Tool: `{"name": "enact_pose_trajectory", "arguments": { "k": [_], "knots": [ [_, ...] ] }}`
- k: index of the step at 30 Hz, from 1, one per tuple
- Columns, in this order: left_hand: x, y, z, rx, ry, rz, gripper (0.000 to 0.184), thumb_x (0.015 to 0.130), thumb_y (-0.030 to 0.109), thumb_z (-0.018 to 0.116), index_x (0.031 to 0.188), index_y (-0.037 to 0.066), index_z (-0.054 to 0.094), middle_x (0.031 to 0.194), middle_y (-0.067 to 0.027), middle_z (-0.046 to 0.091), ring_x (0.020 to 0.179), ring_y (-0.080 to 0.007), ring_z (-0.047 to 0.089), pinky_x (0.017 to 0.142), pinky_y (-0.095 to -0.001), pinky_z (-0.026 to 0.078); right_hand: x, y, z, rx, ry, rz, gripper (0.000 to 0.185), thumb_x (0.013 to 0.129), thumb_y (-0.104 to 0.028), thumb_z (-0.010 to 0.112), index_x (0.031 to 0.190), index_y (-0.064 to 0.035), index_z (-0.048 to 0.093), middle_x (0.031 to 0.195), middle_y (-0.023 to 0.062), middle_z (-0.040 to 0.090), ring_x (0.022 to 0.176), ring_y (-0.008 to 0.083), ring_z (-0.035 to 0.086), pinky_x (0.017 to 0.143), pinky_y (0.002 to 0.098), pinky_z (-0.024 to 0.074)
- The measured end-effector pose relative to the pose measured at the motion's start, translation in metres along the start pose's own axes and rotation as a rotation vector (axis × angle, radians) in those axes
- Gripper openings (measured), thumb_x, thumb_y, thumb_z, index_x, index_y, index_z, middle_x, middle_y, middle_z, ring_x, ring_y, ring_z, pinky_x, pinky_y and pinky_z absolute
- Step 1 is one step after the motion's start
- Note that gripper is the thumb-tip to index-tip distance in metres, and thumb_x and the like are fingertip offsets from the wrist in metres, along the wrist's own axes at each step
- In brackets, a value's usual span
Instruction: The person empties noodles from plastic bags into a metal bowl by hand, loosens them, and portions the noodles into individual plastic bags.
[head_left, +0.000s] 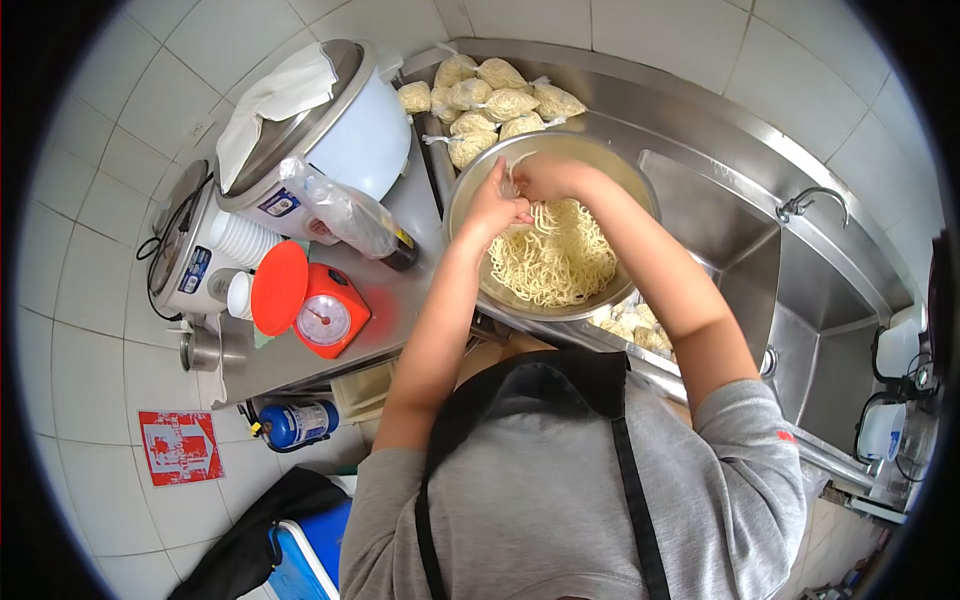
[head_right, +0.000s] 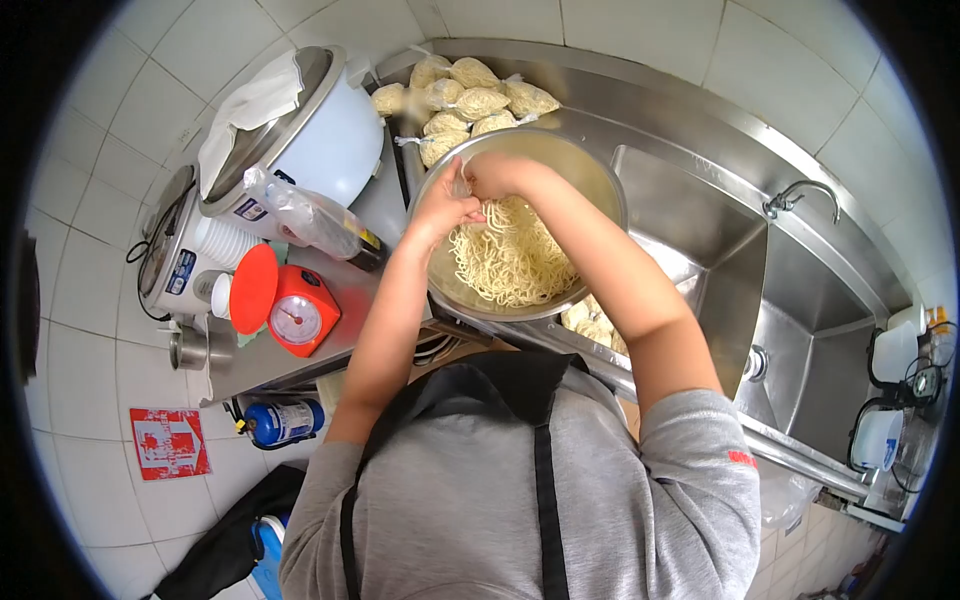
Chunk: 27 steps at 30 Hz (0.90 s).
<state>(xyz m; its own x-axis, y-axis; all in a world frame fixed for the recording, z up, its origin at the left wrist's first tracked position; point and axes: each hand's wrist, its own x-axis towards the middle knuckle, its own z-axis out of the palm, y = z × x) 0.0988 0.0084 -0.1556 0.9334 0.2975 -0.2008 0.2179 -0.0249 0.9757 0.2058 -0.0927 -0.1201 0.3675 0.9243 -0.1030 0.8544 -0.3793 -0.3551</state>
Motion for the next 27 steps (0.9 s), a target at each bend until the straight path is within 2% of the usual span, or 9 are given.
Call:
{"name": "enact_pose_trajectory", "arguments": {
  "k": [3, 5, 9, 12, 14, 19, 20, 24, 27],
  "knots": [
    [-0.002, 0.026, -0.003, 0.015, -0.016, 0.146, 0.083, 0.074, -0.007, 0.052, 0.144, 0.003, 0.008, 0.107, -0.0174, 0.056, 0.068, -0.0173, 0.063, 0.064, -0.0268, 0.054, -0.038, 0.002, -0.028, 0.445, 0.521, -0.243, 0.022, 0.077, -0.016, 0.063, 0.095, -0.0044, 0.066, 0.086, 0.0104, 0.065, 0.078, 0.0211, 0.063, 0.068, 0.0334, 0.0482],
    [-0.006, 0.045, -0.003, 0.009, 0.005, 0.163, 0.08, 0.075, -0.007, 0.051, 0.143, 0.0, 0.009, 0.101, -0.0176, 0.057, 0.068, -0.0175, 0.064, 0.065, -0.0263, 0.054, -0.059, 0.009, -0.041, 0.53, 0.702, 0.004, 0.021, 0.082, -0.019, 0.063, 0.095, -0.0029, 0.067, 0.094, 0.0089, 0.064, 0.079, 0.0168, 0.062, 0.066, 0.0317, 0.0494],
    [-0.013, 0.077, -0.007, -0.016, 0.045, 0.234, 0.079, 0.074, -0.007, 0.049, 0.142, -0.003, 0.008, 0.092, -0.014, 0.059, 0.069, -0.0175, 0.064, 0.063, -0.0251, 0.054, -0.075, 0.031, -0.011, 0.385, 0.083, 0.276, 0.064, 0.071, -0.041, 0.073, 0.115, 0.0022, 0.057, 0.092, 0.0173, 0.066, 0.072, 0.0237, 0.064, 0.062, 0.0322, 0.0493],
    [-0.022, 0.105, -0.01, -0.013, 0.093, 0.327, 0.077, 0.074, -0.005, 0.048, 0.141, -0.006, 0.009, 0.087, -0.012, 0.058, 0.066, -0.0155, 0.063, 0.063, -0.0247, 0.054, -0.053, 0.032, 0.062, 0.64, 0.195, 0.225, 0.084, 0.063, -0.044, 0.08, 0.125, 0.0028, 0.048, 0.097, 0.0151, 0.064, 0.071, 0.0204, 0.063, 0.06, 0.0297, 0.0521],
    [-0.022, 0.11, -0.016, -0.052, 0.098, 0.336, 0.077, 0.074, -0.005, 0.048, 0.141, -0.006, 0.009, 0.084, -0.0102, 0.059, 0.063, -0.0142, 0.061, 0.062, -0.0241, 0.054, -0.041, 0.014, 0.065, 0.962, -0.011, 0.401, 0.077, 0.066, -0.036, 0.079, 0.126, 0.0007, 0.046, 0.104, 0.0138, 0.061, 0.075, 0.0175, 0.062, 0.063, 0.0273, 0.0533],
    [-0.02, 0.091, -0.04, 0.289, 0.213, 0.295, 0.072, 0.073, -0.001, 0.055, 0.138, -0.005, 0.024, 0.094, -0.0179, 0.062, 0.058, -0.0152, 0.061, 0.057, -0.0263, 0.053, -0.038, 0.026, 0.041, 1.422, 0.216, 0.098, 0.038, 0.081, -0.002, 0.06, 0.117, 0.0014, 0.05, 0.098, 0.0111, 0.061, 0.075, 0.0166, 0.062, 0.066, 0.0296, 0.0565],
    [-0.021, 0.084, -0.039, 0.384, 0.25, 0.258, 0.069, 0.072, -0.004, 0.056, 0.137, -0.002, 0.03, 0.112, -0.0184, 0.056, 0.062, -0.0151, 0.062, 0.056, -0.0266, 0.052, -0.04, 0.021, 0.027, 1.474, 0.317, 0.027, 0.036, 0.082, 0.001, 0.056, 0.117, 0.0026, 0.049, 0.1, 0.0123, 0.061, 0.077, 0.0185, 0.063, 0.066, 0.0301, 0.0573],
    [-0.016, 0.049, -0.023, 0.277, 0.165, 0.239, 0.071, 0.072, -0.009, 0.054, 0.138, 0.002, 0.03, 0.122, -0.0131, 0.051, 0.077, -0.0157, 0.062, 0.059, -0.0255, 0.055, -0.046, 0.002, -0.016, 1.607, 0.404, -0.241, 0.036, 0.082, 0.001, 0.053, 0.118, 0.0019, 0.048, 0.099, 0.015, 0.062, 0.091, 0.0199, 0.06, 0.078, 0.0389, 0.0545],
    [-0.017, 0.051, -0.013, -0.071, -0.092, 0.136, 0.072, 0.072, -0.007, 0.053, 0.139, 0.0, 0.027, 0.12, -0.0132, 0.052, 0.075, -0.0124, 0.059, 0.06, -0.0235, 0.054, -0.016, 0.014, 0.035, 2.241, 0.377, -0.599, 0.032, 0.084, -0.002, 0.047, 0.115, 0.0044, 0.047, 0.107, 0.0161, 0.057, 0.095, 0.0238, 0.059, 0.086, 0.0377, 0.0507]
  ]
}}
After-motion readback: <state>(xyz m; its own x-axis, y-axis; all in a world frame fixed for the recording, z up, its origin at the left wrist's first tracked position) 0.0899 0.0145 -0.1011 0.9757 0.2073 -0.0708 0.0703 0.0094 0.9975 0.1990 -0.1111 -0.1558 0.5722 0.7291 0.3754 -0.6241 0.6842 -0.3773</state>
